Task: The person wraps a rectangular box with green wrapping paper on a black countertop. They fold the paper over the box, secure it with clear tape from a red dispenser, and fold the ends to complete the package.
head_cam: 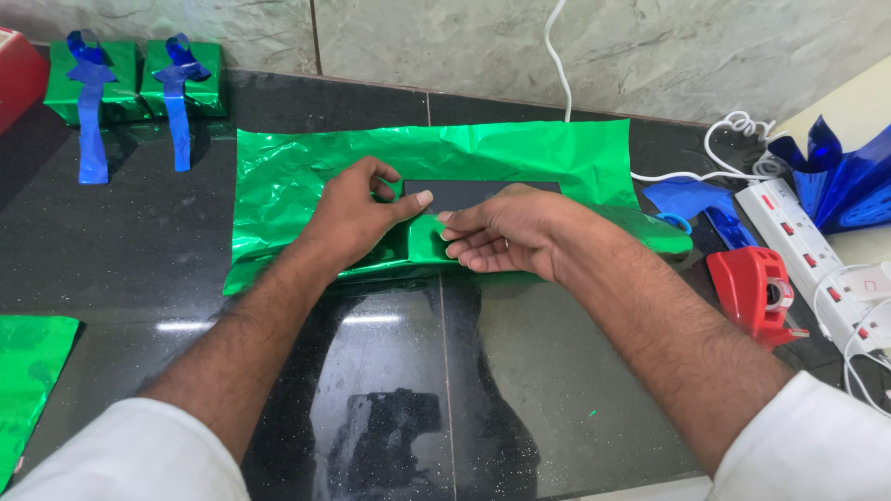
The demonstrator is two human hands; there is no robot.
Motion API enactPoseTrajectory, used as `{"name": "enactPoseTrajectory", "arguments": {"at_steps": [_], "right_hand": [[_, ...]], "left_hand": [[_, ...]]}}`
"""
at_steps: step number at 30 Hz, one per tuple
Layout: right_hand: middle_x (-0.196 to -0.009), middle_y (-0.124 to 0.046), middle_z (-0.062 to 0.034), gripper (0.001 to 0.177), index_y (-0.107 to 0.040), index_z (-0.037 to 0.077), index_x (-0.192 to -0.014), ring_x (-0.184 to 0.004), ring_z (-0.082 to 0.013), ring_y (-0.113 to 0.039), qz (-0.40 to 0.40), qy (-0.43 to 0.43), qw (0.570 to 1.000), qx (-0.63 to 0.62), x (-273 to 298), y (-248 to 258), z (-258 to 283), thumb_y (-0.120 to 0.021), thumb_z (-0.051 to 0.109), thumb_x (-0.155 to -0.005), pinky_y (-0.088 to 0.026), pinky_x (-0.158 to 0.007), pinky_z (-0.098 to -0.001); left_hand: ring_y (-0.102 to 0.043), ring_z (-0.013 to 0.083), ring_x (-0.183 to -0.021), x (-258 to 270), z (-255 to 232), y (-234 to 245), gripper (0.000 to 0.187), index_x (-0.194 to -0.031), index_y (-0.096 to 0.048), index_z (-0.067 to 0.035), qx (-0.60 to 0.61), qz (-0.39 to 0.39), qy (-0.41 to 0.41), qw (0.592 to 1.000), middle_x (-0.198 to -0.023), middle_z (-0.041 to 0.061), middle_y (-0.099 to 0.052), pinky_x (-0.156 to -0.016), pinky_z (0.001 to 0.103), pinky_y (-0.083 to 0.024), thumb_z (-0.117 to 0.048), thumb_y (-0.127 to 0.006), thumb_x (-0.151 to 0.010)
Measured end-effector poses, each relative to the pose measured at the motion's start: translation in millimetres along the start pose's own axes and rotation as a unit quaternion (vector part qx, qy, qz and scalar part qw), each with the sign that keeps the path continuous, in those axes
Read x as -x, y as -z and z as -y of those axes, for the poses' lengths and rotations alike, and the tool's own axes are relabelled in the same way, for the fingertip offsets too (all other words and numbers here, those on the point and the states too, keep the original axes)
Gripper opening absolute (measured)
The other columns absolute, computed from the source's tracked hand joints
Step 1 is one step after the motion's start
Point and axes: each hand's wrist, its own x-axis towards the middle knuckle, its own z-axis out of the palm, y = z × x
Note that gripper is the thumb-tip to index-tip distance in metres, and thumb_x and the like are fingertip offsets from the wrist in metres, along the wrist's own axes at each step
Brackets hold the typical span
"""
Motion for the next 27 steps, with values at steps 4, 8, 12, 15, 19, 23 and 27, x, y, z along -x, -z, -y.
{"name": "enactPoseTrajectory", "arguments": {"at_steps": [4,8,12,15,19,23,27], "right_hand": [[-0.078,-0.071,-0.0062,0.021,-0.074,0.002,-0.093,-0.065,-0.0118,-0.065,-0.004,0.002,1.000,0.001,-1,0,-3,-0.075,0.023,-0.092,-0.057,-0.062,-0.0267],[-0.079,-0.070,-0.0050,0.022,-0.073,0.002,-0.094,-0.067,-0.0115,-0.064,-0.008,-0.004,1.000,0.011,0,-4,-2,-0.076,0.024,-0.091,-0.058,-0.063,-0.0262],[-0.079,-0.069,-0.0050,0.020,-0.072,0.003,-0.095,-0.068,-0.0123,-0.064,-0.007,-0.009,1.000,0.004,0,-4,1,-0.076,0.022,-0.090,-0.057,-0.065,-0.0267],[-0.080,-0.070,-0.0055,0.019,-0.073,0.003,-0.095,-0.070,-0.0121,-0.066,-0.006,-0.011,1.000,-0.012,-1,-2,-1,-0.076,0.021,-0.090,-0.059,-0.067,-0.0259],[-0.080,-0.071,-0.0053,0.020,-0.073,0.002,-0.093,-0.068,-0.0117,-0.066,-0.014,-0.002,1.000,0.009,-2,-3,-3,-0.076,0.021,-0.091,-0.059,-0.066,-0.0260],[-0.078,-0.072,-0.0047,0.020,-0.075,0.003,-0.089,-0.065,-0.0107,-0.065,-0.030,-0.002,0.999,0.043,-1,-8,-3,-0.076,0.023,-0.091,-0.057,-0.063,-0.0256],[-0.075,-0.071,-0.0056,0.021,-0.076,0.002,-0.086,-0.062,-0.0109,-0.062,-0.057,0.004,0.994,0.091,2,-13,-2,-0.076,0.023,-0.091,-0.053,-0.058,-0.0254]], "left_hand": [[-0.067,0.0197,-0.076,7,-3,17,0.053,-0.097,-0.070,-0.001,-0.046,0.026,0.058,0.997,-0.084,0.010,-0.071,-0.068,0.037,-0.054,-0.051,-0.080,-0.084],[-0.061,0.0149,-0.069,17,-3,28,0.046,-0.085,-0.073,-0.001,-0.034,0.092,0.076,0.992,-0.074,0.006,-0.069,-0.062,0.034,-0.050,-0.046,-0.081,-0.083],[-0.055,0.0117,-0.068,18,-3,28,0.039,-0.084,-0.070,-0.003,-0.012,0.121,0.049,0.991,-0.072,0.004,-0.066,-0.060,0.033,-0.048,-0.041,-0.078,-0.088],[-0.053,0.0105,-0.067,18,0,27,0.035,-0.086,-0.069,-0.004,0.007,0.129,0.032,0.991,-0.073,0.001,-0.063,-0.059,0.032,-0.047,-0.039,-0.074,-0.091],[-0.050,0.0101,-0.067,18,2,27,0.035,-0.086,-0.068,-0.004,0.016,0.135,0.027,0.990,-0.071,0.001,-0.060,-0.058,0.032,-0.045,-0.038,-0.073,-0.093],[-0.049,0.0099,-0.066,19,1,27,0.034,-0.085,-0.068,-0.005,0.014,0.138,0.028,0.990,-0.070,0.000,-0.058,-0.058,0.032,-0.044,-0.037,-0.072,-0.093],[-0.048,0.0102,-0.066,20,0,29,0.035,-0.084,-0.067,-0.005,0.016,0.148,0.045,0.988,-0.070,0.000,-0.057,-0.058,0.032,-0.044,-0.038,-0.072,-0.093]]}}
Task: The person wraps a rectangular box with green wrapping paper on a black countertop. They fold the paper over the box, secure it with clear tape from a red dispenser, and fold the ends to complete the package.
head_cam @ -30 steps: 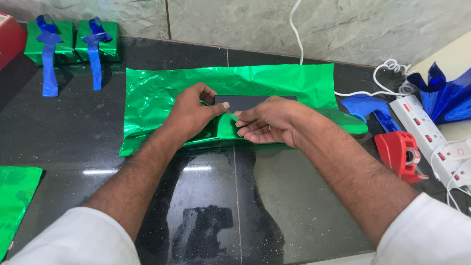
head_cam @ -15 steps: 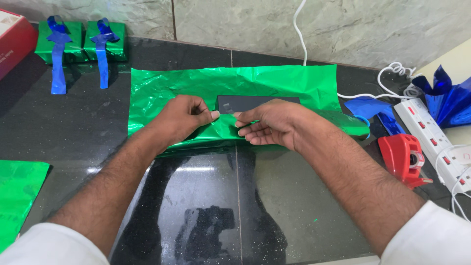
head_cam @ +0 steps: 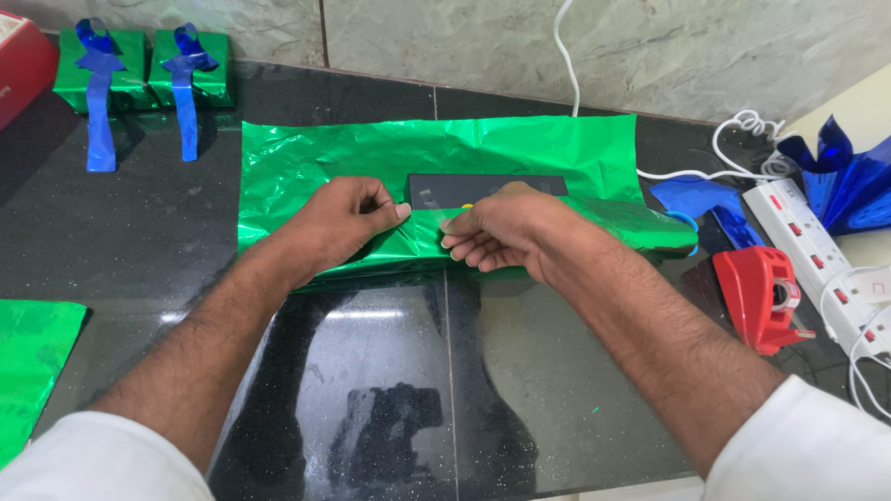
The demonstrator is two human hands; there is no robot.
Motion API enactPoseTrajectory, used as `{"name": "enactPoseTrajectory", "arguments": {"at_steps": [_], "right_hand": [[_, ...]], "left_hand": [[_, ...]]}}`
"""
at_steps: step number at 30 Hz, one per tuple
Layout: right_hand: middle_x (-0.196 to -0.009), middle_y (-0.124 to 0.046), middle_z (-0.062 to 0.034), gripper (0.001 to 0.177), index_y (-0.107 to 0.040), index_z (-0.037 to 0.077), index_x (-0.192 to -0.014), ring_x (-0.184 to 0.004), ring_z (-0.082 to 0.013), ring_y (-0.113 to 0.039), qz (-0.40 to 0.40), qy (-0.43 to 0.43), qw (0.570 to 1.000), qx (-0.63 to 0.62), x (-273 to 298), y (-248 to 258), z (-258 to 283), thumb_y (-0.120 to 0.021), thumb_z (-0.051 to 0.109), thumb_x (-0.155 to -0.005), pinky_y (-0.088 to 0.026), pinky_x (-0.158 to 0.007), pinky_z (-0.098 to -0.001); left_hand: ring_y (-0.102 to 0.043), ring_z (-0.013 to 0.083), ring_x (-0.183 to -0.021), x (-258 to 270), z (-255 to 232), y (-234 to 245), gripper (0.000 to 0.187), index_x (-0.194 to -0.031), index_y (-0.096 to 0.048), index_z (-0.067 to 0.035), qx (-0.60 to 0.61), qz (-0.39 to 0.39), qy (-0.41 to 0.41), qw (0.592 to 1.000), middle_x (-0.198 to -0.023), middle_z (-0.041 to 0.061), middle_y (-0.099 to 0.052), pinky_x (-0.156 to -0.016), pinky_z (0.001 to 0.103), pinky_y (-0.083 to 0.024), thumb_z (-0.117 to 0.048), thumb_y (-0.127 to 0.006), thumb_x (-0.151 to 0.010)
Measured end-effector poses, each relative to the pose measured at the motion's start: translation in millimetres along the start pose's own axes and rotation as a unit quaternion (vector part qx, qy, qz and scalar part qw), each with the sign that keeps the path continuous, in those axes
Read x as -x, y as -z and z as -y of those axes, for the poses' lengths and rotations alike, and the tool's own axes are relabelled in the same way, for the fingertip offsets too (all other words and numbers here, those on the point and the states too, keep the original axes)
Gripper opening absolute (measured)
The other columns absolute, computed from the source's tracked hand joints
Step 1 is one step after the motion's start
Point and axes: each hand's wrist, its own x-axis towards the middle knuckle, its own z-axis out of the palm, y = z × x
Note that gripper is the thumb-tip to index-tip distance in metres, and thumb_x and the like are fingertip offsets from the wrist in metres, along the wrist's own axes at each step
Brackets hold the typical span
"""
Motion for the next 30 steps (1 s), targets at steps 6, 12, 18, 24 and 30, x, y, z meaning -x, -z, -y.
{"name": "enactPoseTrajectory", "arguments": {"at_steps": [6,12,18,24,30], "right_hand": [[-0.068,-0.069,-0.0054,0.019,-0.077,0.001,-0.081,-0.056,-0.0115,-0.059,-0.025,0.007,0.999,0.037,3,-7,6,-0.075,0.018,-0.090,-0.045,-0.050,-0.0265],[-0.062,-0.067,-0.0047,0.020,-0.075,0.002,-0.078,-0.047,-0.0107,-0.053,-0.023,-0.010,0.996,0.091,6,-7,9,-0.077,0.019,-0.089,-0.032,-0.042,-0.0268],[-0.060,-0.068,-0.0103,0.044,-0.070,0.001,-0.069,-0.046,-0.0133,-0.060,-0.076,-0.015,0.986,0.150,11,-1,-5,-0.085,0.040,-0.084,-0.037,-0.039,-0.0274],[-0.058,-0.069,-0.0081,0.049,-0.064,0.004,-0.063,-0.045,-0.0132,-0.061,-0.091,0.008,0.991,0.102,10,-2,-18,-0.087,0.045,-0.078,-0.040,-0.038,-0.0276],[-0.057,-0.068,-0.0087,0.050,-0.062,0.005,-0.062,-0.044,-0.0129,-0.060,-0.090,0.025,0.990,0.110,14,-4,-19,-0.085,0.045,-0.082,-0.038,-0.037,-0.0268]], "left_hand": [[-0.048,0.0104,-0.066,1,0,1,0.036,-0.084,-0.067,-0.005,0.007,0.011,0.008,1.000,-0.069,0.000,-0.057,-0.058,0.032,-0.044,-0.039,-0.071,-0.094],[-0.048,0.0104,-0.066,-1,3,0,0.036,-0.084,-0.067,-0.005,0.007,0.007,0.002,1.000,-0.070,0.000,-0.057,-0.058,0.032,-0.044,-0.040,-0.071,-0.093],[-0.048,0.0117,-0.067,-2,4,0,0.036,-0.085,-0.068,-0.005,-0.011,0.007,-0.005,1.000,-0.071,0.002,-0.057,-0.059,0.034,-0.044,-0.040,-0.071,-0.094],[-0.056,0.0144,-0.076,-6,4,0,0.036,-0.092,-0.070,-0.004,-0.016,-0.005,0.007,1.000,-0.082,0.006,-0.066,-0.066,0.032,-0.048,-0.039,-0.074,-0.091],[-0.057,0.0324,-0.122,-11,-10,-20,0.088,-0.138,-0.050,-0.003,-0.100,-0.158,-0.092,0.978,-0.129,0.018,-0.062,-0.096,0.043,-0.047,-0.053,-0.087,-0.075]]}}
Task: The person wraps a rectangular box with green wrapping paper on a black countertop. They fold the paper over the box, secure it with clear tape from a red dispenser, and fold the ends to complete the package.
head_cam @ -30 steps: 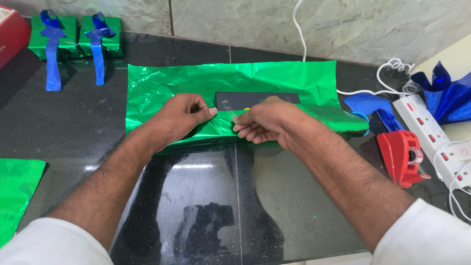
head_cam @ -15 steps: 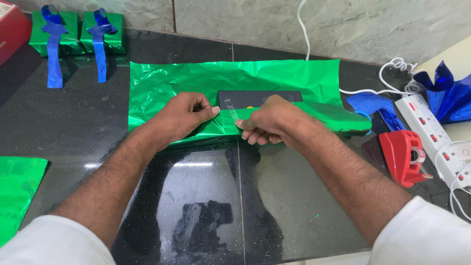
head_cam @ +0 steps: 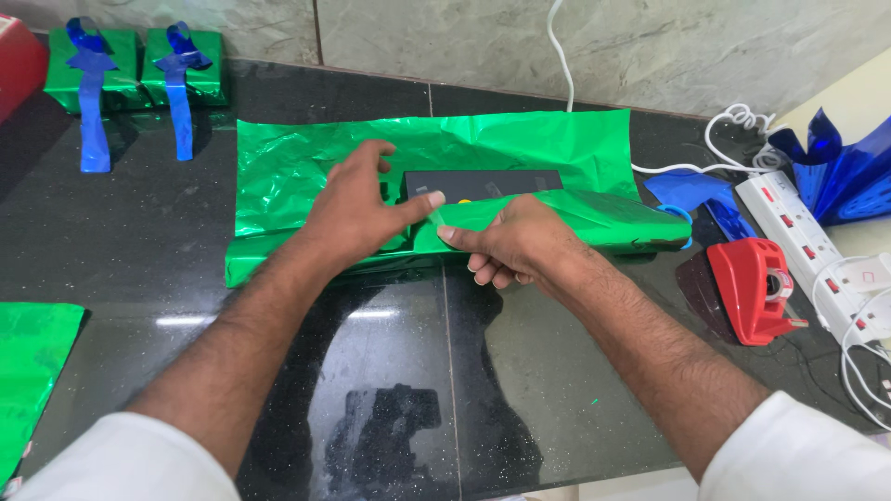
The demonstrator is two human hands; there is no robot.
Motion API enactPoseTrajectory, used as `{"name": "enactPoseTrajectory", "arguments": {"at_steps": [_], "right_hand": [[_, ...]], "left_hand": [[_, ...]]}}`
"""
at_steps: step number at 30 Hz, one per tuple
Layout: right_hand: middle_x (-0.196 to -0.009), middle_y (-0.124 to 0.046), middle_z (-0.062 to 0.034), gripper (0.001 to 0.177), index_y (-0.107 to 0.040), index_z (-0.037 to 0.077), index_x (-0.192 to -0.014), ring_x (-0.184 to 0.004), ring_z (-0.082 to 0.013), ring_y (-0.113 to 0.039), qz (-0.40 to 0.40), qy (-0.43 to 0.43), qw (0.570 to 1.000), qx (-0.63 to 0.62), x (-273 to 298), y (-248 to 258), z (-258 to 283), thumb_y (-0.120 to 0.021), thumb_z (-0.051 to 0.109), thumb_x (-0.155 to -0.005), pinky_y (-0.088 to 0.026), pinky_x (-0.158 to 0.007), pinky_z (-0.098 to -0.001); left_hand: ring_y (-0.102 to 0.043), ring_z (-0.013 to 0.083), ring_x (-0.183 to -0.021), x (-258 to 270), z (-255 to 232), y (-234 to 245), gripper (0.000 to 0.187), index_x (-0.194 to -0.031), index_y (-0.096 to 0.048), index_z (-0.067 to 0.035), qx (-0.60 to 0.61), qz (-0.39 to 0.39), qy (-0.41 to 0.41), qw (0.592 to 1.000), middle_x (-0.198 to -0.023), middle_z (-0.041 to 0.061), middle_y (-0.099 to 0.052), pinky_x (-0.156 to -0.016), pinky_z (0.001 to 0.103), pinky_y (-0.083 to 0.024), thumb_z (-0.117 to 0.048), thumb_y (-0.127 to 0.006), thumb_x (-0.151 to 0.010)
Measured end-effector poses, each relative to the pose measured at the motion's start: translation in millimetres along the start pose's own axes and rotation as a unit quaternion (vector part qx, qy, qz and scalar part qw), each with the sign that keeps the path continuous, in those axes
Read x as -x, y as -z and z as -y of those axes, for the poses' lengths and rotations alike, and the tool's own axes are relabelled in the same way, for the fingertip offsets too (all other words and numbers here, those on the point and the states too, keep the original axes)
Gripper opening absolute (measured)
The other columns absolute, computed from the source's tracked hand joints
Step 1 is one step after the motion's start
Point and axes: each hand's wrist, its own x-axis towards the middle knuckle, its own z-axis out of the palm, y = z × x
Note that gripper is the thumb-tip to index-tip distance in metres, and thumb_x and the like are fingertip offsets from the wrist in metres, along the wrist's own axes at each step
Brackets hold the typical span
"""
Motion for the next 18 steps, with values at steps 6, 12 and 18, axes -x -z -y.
{"name": "enactPoseTrajectory", "arguments": {"at_steps": [6,12,18], "right_hand": [[-0.054,-0.069,-0.0057,0.048,-0.066,0.007,-0.063,-0.047,-0.0166,-0.061,-0.012,0.009,1.000,-0.003,12,-2,2,-0.084,0.046,-0.084,-0.043,-0.044,-0.0308],[-0.108,-0.071,-0.0151,0.028,-0.071,0.003,-0.103,-0.099,-0.0339,-0.068,-0.301,0.349,0.874,0.155,37,-25,-18,-0.070,0.028,-0.090,-0.053,-0.088,-0.0467],[-0.158,-0.042,-0.0201,0.058,-0.043,0.000,-0.151,-0.148,-0.0369,-0.037,-0.248,0.450,0.817,0.262,31,-37,-58,-0.053,0.033,-0.105,-0.028,-0.121,-0.0486]], "left_hand": [[-0.039,0.0270,-0.140,0,-9,-6,0.087,-0.139,-0.059,-0.013,-0.060,0.091,0.087,0.990,-0.144,0.005,-0.054,-0.114,0.054,-0.028,-0.063,-0.080,-0.070],[-0.041,0.0271,-0.139,-1,-7,-7,0.089,-0.139,-0.059,-0.011,-0.086,0.098,0.083,0.988,-0.142,0.005,-0.056,-0.114,0.052,-0.030,-0.064,-0.080,-0.071],[-0.042,0.0280,-0.139,-1,-5,-7,0.090,-0.139,-0.058,-0.011,-0.094,0.093,0.073,0.988,-0.143,0.006,-0.056,-0.113,0.052,-0.032,-0.066,-0.079,-0.072]]}}
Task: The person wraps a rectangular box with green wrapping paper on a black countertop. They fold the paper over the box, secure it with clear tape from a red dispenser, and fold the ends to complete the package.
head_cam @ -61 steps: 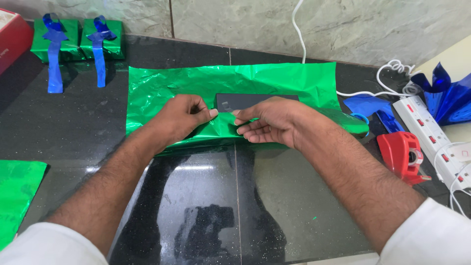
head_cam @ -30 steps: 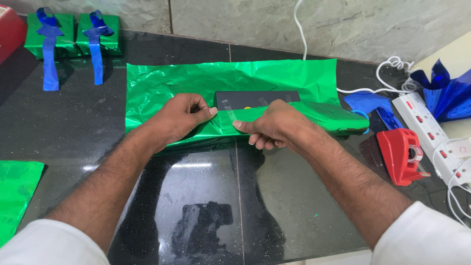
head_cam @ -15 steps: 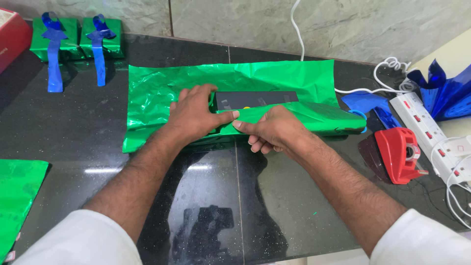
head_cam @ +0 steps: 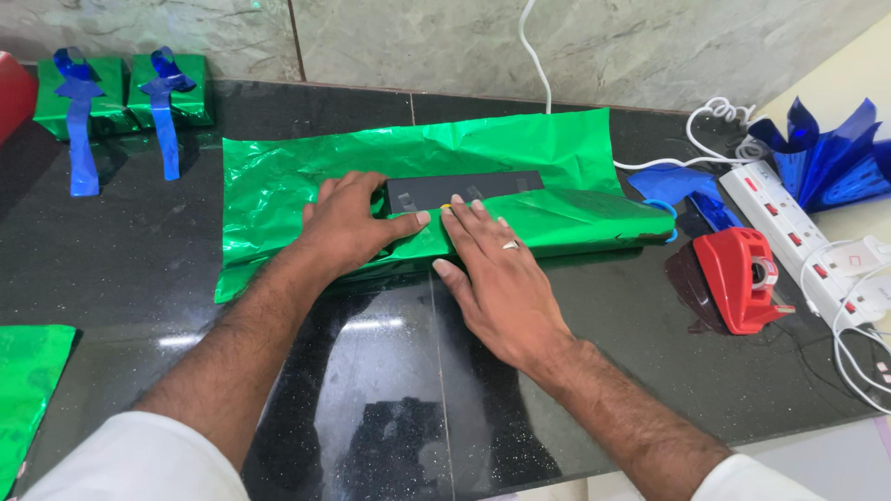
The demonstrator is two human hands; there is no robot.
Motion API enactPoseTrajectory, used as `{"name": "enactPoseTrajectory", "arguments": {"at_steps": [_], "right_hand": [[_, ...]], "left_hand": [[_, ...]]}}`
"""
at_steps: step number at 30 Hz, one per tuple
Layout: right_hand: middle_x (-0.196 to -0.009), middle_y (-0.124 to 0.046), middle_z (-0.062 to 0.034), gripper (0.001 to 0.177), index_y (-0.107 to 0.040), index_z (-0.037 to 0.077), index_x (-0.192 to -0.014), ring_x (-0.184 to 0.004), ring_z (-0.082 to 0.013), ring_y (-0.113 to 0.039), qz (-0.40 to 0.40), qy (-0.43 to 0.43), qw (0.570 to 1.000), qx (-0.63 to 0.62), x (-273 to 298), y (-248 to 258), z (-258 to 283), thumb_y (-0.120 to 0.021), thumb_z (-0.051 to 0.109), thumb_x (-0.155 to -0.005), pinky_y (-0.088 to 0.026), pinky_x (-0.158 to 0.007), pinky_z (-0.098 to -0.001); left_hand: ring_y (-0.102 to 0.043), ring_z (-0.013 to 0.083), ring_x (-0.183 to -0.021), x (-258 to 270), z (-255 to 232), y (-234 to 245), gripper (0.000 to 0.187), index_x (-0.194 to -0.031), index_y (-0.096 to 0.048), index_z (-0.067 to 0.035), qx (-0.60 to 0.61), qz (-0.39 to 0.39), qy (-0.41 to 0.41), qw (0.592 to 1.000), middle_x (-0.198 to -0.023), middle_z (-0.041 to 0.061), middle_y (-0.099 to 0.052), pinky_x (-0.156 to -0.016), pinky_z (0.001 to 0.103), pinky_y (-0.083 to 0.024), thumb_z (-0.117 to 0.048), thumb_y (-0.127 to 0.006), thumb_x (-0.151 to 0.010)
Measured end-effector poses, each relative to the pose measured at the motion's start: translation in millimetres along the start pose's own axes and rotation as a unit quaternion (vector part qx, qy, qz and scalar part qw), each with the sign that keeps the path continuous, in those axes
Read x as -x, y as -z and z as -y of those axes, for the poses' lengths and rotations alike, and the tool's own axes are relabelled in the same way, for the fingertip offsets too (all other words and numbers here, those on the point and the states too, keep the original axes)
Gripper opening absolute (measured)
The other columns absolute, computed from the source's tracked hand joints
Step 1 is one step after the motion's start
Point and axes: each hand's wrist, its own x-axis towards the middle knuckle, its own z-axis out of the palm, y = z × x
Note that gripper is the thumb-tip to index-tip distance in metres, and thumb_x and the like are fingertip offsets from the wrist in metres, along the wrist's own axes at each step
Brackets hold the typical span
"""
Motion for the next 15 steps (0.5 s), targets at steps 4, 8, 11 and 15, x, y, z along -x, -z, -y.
{"name": "enactPoseTrajectory", "arguments": {"at_steps": [4,8,11,15], "right_hand": [[-0.162,-0.037,-0.0179,0.057,-0.039,0.001,-0.154,-0.151,-0.0342,-0.030,0.024,-0.064,0.998,0.013,11,-2,-26,-0.040,0.036,-0.109,-0.022,-0.122,-0.0492],[-0.162,-0.037,-0.0165,0.057,-0.039,0.003,-0.154,-0.151,-0.0332,-0.031,0.016,-0.112,0.992,0.051,14,-2,-42,-0.033,0.039,-0.110,-0.021,-0.122,-0.0504],[-0.162,-0.037,-0.0156,0.059,-0.039,0.004,-0.154,-0.151,-0.0324,-0.030,0.017,-0.150,0.986,0.072,13,-5,-44,-0.033,0.042,-0.109,-0.019,-0.122,-0.0514],[-0.161,-0.035,-0.0188,0.062,-0.037,0.001,-0.153,-0.150,-0.0339,-0.029,0.011,-0.137,0.985,0.100,11,-5,-44,-0.037,0.044,-0.108,-0.018,-0.121,-0.0525]], "left_hand": [[-0.042,0.0281,-0.139,-1,0,0,0.088,-0.140,-0.058,-0.011,-0.010,0.009,0.001,1.000,-0.144,0.006,-0.055,-0.113,0.053,-0.032,-0.066,-0.077,-0.074],[-0.041,0.0281,-0.140,-1,-2,2,0.087,-0.142,-0.057,-0.012,-0.012,0.019,0.004,1.000,-0.145,0.006,-0.054,-0.114,0.053,-0.030,-0.066,-0.076,-0.075],[-0.039,0.0276,-0.142,2,-7,4,0.087,-0.143,-0.055,-0.013,-0.019,0.026,0.012,0.999,-0.146,0.006,-0.054,-0.116,0.053,-0.029,-0.066,-0.076,-0.077],[-0.035,0.0291,-0.140,10,-18,8,0.089,-0.151,-0.048,-0.018,-0.028,-0.028,-0.032,0.999,-0.146,0.007,-0.049,-0.109,0.056,-0.027,-0.056,-0.080,-0.077]]}}
